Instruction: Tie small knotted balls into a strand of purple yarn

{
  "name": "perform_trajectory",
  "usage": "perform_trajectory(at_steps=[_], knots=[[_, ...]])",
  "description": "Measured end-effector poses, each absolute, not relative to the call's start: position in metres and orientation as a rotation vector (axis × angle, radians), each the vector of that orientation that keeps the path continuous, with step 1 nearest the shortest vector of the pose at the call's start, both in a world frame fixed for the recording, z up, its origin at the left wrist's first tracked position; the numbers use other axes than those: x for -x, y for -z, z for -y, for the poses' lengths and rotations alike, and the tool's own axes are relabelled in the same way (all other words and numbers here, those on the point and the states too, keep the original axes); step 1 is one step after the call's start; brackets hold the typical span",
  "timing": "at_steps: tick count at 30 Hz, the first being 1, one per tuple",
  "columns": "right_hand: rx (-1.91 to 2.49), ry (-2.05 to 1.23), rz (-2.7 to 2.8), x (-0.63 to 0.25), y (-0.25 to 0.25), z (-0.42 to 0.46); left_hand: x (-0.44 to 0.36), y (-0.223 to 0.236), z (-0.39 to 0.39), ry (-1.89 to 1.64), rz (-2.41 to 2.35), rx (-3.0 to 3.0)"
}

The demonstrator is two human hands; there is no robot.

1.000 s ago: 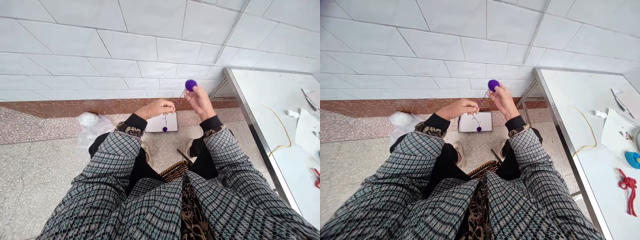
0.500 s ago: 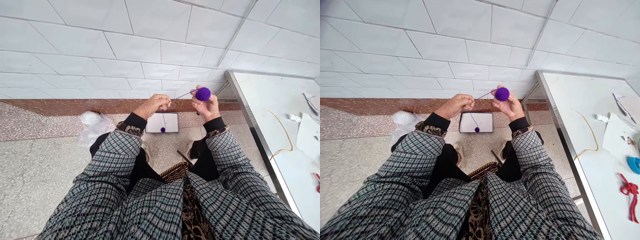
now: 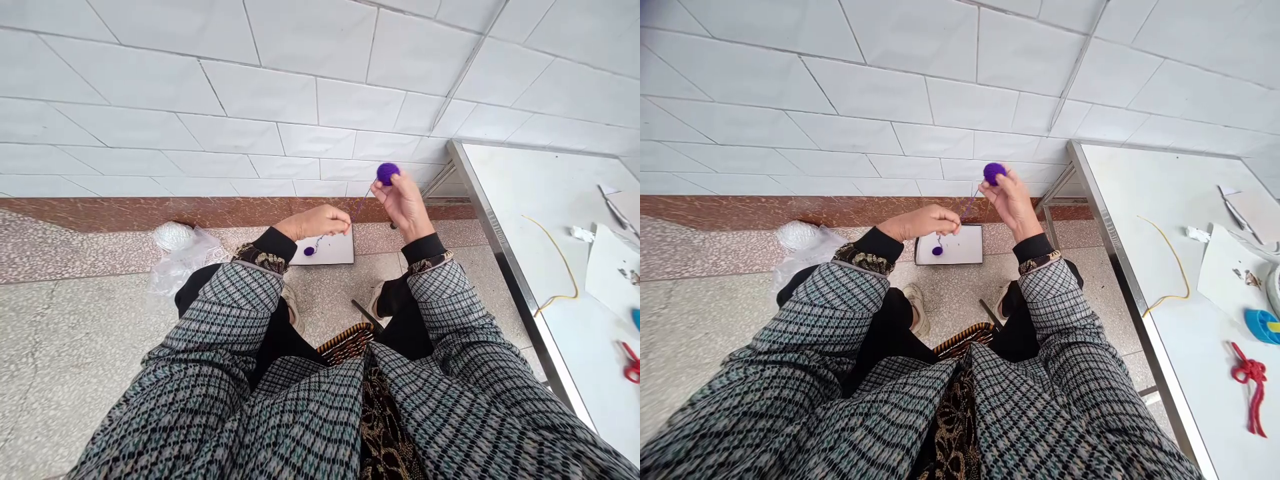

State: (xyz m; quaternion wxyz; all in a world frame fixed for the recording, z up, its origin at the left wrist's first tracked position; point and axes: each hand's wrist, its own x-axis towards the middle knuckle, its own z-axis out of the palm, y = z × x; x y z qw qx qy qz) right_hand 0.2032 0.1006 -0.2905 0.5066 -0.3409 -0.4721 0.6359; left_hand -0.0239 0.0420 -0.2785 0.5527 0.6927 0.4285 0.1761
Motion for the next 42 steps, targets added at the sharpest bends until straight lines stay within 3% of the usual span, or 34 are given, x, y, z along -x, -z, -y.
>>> perform_trajectory(at_steps=[2,5,8,11,19,25,30,36,42], knots=[[1.029,-1.507,1.219,-0.193,0.3,-0.1,0.022,0.276,-0.04,-0.323,-0.87,-1.748],[1.241,-1.642,1.629,-0.185,0.308,-0.092,0.024,0.271,-0.041,-0.455,-0.89,-1.735],[1.022,-2.021,1.807,-0.19,0.304,-0.085,0.032,0.269,-0.046,-0.671,-1.119,-1.536],[0.764,-2.159,1.51,-0.197,0.294,-0.083,0.035,0.269,-0.05,-0.754,-1.296,-1.432],[0.852,-1.693,1.054,-0.189,0.283,-0.089,0.018,0.265,-0.039,-0.546,-1.057,-1.541],[1.205,-1.695,1.384,-0.183,0.305,-0.091,0.017,0.262,-0.037,-0.547,-0.992,-1.623],[1.35,-1.42,1.834,-0.189,0.304,-0.09,0.023,0.262,-0.039,-0.517,-1.052,-1.631],[1.017,-1.951,1.995,-0.199,0.284,-0.083,0.037,0.265,-0.042,-0.758,-1.1,-1.511],[0.899,-2.068,2.008,-0.207,0.286,-0.088,0.046,0.262,-0.043,-1.045,-1.084,-1.364]])
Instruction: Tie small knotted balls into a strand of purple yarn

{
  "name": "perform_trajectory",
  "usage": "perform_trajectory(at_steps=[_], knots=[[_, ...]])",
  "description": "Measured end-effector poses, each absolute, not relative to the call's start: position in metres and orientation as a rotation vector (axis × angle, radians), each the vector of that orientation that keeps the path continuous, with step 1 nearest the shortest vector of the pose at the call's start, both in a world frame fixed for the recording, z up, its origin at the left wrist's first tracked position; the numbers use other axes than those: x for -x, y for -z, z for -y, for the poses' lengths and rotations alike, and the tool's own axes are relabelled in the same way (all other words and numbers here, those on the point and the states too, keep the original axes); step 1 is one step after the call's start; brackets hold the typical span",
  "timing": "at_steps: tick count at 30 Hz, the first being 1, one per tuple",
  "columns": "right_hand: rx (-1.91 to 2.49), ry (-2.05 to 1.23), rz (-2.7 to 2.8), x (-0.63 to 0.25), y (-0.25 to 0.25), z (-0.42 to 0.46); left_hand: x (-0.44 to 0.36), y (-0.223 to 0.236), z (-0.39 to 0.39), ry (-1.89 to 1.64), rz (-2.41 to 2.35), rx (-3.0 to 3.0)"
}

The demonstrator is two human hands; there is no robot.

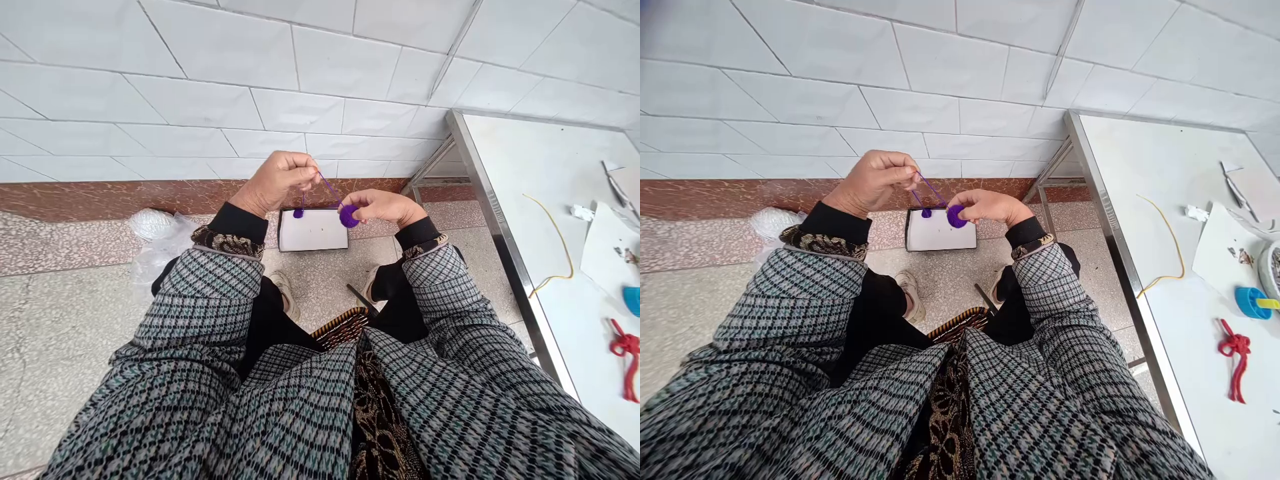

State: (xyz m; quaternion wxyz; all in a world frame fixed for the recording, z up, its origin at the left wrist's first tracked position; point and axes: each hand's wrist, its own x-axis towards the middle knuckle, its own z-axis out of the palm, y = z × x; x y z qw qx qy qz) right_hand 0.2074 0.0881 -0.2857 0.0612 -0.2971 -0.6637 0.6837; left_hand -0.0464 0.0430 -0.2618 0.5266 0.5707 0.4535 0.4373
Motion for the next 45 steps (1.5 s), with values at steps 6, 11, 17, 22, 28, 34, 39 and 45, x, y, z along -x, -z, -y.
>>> perform_trajectory(at_steps=[6,11,17,22,28,34,39,45], knots=[[0.675,-2.15,2.021,-0.214,0.289,-0.086,0.061,0.265,-0.057,-1.452,-1.303,-1.216],[0.503,-2.0,1.571,-0.22,0.284,-0.086,0.053,0.279,-0.059,-1.228,-1.583,-1.239],[0.748,-1.572,1.276,-0.212,0.297,-0.104,0.011,0.276,-0.039,-0.475,-1.1,-1.666],[1.073,-1.796,1.809,-0.203,0.307,-0.096,0.02,0.262,-0.037,-0.571,-1.026,-1.601],[0.515,-1.901,1.553,-0.217,0.294,-0.092,0.041,0.27,-0.046,-0.823,-1.129,-1.393],[0.753,-1.508,1.322,-0.214,0.291,-0.103,0.022,0.274,-0.039,-0.645,-1.031,-1.495],[1.018,-1.462,1.431,-0.202,0.299,-0.101,0.015,0.265,-0.034,-0.434,-0.939,-1.695],[0.624,-2.1,1.843,-0.204,0.301,-0.086,0.035,0.266,-0.039,-0.734,-1.153,-1.543]])
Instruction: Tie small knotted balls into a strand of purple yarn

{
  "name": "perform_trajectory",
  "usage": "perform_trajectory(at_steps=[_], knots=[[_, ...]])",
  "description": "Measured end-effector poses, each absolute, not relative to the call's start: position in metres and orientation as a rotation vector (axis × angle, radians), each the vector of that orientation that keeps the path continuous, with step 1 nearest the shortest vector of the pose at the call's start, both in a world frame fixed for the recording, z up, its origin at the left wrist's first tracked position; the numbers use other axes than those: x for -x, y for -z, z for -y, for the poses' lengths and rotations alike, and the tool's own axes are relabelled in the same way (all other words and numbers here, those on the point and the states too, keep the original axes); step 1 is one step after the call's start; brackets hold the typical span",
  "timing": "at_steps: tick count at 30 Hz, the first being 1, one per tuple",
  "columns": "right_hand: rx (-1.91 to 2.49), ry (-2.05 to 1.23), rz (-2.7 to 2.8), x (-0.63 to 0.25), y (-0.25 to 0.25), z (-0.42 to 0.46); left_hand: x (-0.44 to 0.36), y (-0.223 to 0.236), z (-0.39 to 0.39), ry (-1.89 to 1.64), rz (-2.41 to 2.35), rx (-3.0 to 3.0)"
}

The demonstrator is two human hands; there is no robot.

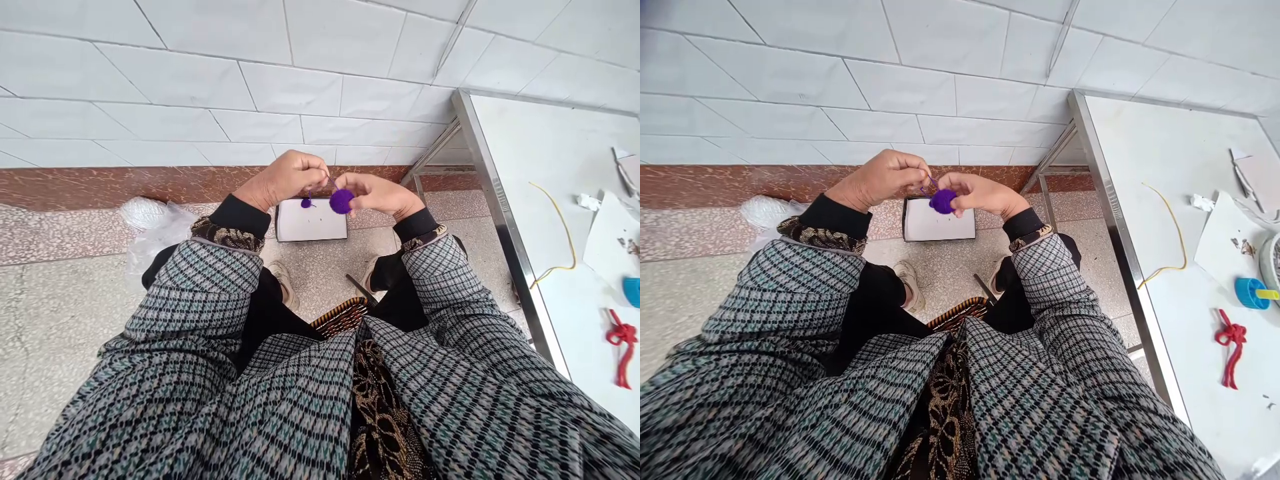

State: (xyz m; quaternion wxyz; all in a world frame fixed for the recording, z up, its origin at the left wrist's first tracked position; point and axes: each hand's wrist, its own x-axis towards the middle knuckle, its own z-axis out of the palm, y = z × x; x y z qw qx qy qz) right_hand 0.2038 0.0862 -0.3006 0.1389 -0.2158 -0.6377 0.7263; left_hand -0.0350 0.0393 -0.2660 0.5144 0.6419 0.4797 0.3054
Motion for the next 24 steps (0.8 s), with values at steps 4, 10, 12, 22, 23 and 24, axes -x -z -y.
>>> perform_trajectory(at_steps=[4,10,12,22,23,24], knots=[[0.418,-1.857,1.3,-0.205,0.297,-0.096,0.035,0.273,-0.043,-0.682,-1.192,-1.551],[0.942,-1.763,1.547,-0.197,0.312,-0.099,0.029,0.27,-0.039,-0.487,-0.994,-1.71],[0.884,-1.969,1.81,-0.198,0.31,-0.092,0.033,0.27,-0.04,-0.579,-1.034,-1.672],[0.737,-1.412,1.326,-0.211,0.286,-0.102,0.037,0.271,-0.044,-0.615,-1.095,-1.647],[0.754,-1.393,1.332,-0.211,0.287,-0.103,0.037,0.271,-0.045,-0.594,-1.094,-1.658],[0.764,-1.378,1.333,-0.212,0.288,-0.104,0.037,0.271,-0.045,-0.573,-1.091,-1.667]])
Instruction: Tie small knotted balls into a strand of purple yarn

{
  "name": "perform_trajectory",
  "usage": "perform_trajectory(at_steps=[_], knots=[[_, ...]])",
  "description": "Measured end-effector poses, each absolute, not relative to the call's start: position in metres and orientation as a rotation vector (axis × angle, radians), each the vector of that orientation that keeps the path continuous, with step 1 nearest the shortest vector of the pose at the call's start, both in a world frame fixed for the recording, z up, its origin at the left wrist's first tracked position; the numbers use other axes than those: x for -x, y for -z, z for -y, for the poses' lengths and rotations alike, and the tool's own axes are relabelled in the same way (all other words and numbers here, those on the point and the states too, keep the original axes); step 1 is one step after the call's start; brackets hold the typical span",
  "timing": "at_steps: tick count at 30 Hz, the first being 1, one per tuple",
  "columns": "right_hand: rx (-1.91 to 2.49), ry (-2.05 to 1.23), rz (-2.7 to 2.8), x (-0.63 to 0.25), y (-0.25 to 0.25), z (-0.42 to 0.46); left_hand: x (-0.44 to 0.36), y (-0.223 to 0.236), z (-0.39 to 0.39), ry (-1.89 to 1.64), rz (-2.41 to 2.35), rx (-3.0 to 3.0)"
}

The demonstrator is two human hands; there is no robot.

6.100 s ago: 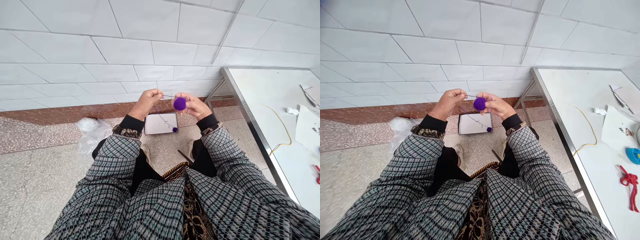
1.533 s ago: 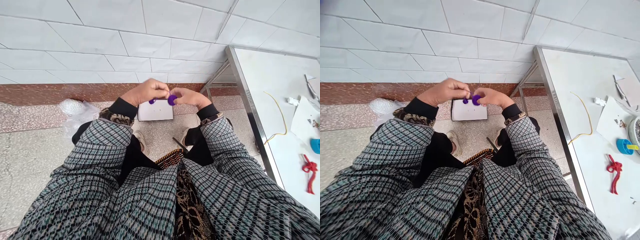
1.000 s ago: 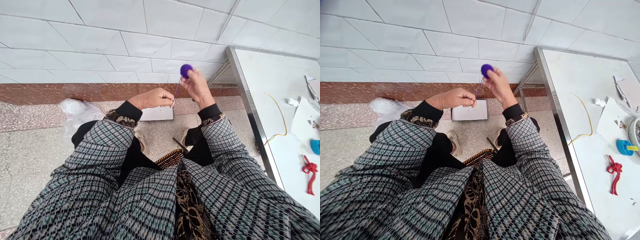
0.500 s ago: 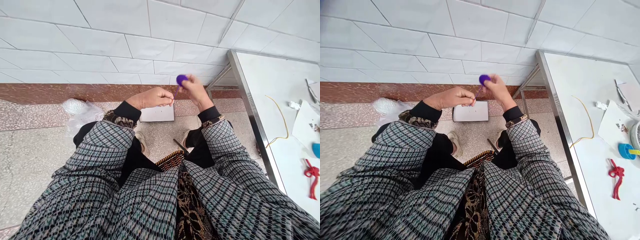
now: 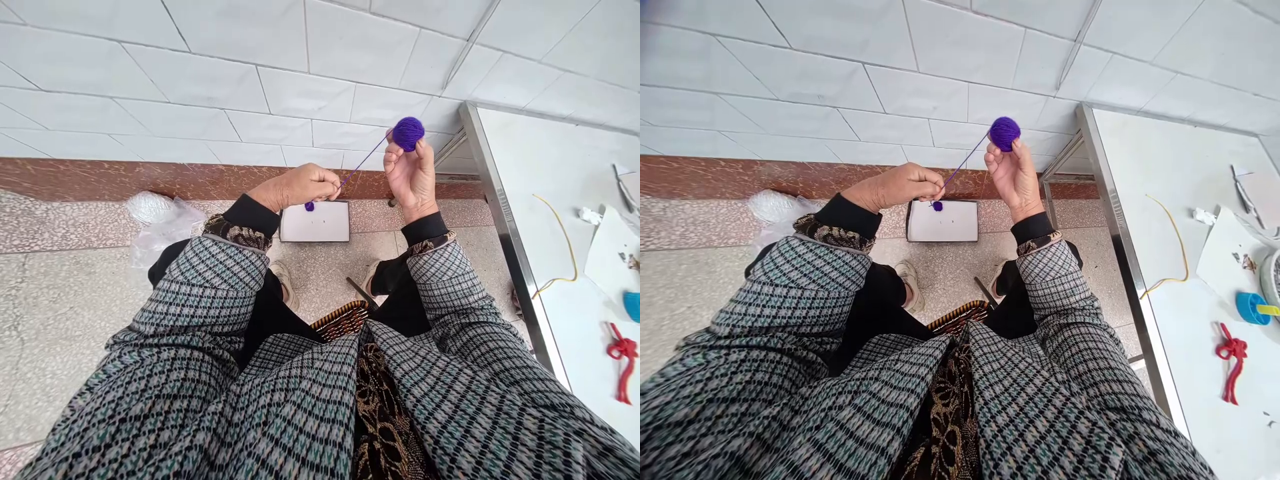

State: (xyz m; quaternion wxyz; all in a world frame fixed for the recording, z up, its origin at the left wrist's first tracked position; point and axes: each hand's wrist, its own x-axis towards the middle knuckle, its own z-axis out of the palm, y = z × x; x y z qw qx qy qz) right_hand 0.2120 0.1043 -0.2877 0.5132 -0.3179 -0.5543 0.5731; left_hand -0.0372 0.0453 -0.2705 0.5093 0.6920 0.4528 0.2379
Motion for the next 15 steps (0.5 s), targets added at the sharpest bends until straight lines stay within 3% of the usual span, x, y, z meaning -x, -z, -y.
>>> perform_trajectory(at_steps=[5,10,12,15], knots=[[0.792,-1.277,1.29,-0.217,0.298,-0.117,0.035,0.273,-0.046,-0.406,-1.035,-1.688],[1.168,-1.199,1.61,-0.202,0.317,-0.112,0.033,0.268,-0.038,-0.312,-0.818,-1.704],[1.196,-1.318,1.964,-0.193,0.316,-0.098,0.039,0.266,-0.036,-0.428,-0.762,-1.669],[0.774,-1.746,2.245,-0.189,0.302,-0.078,0.053,0.269,-0.041,-0.801,-0.872,-1.514]])
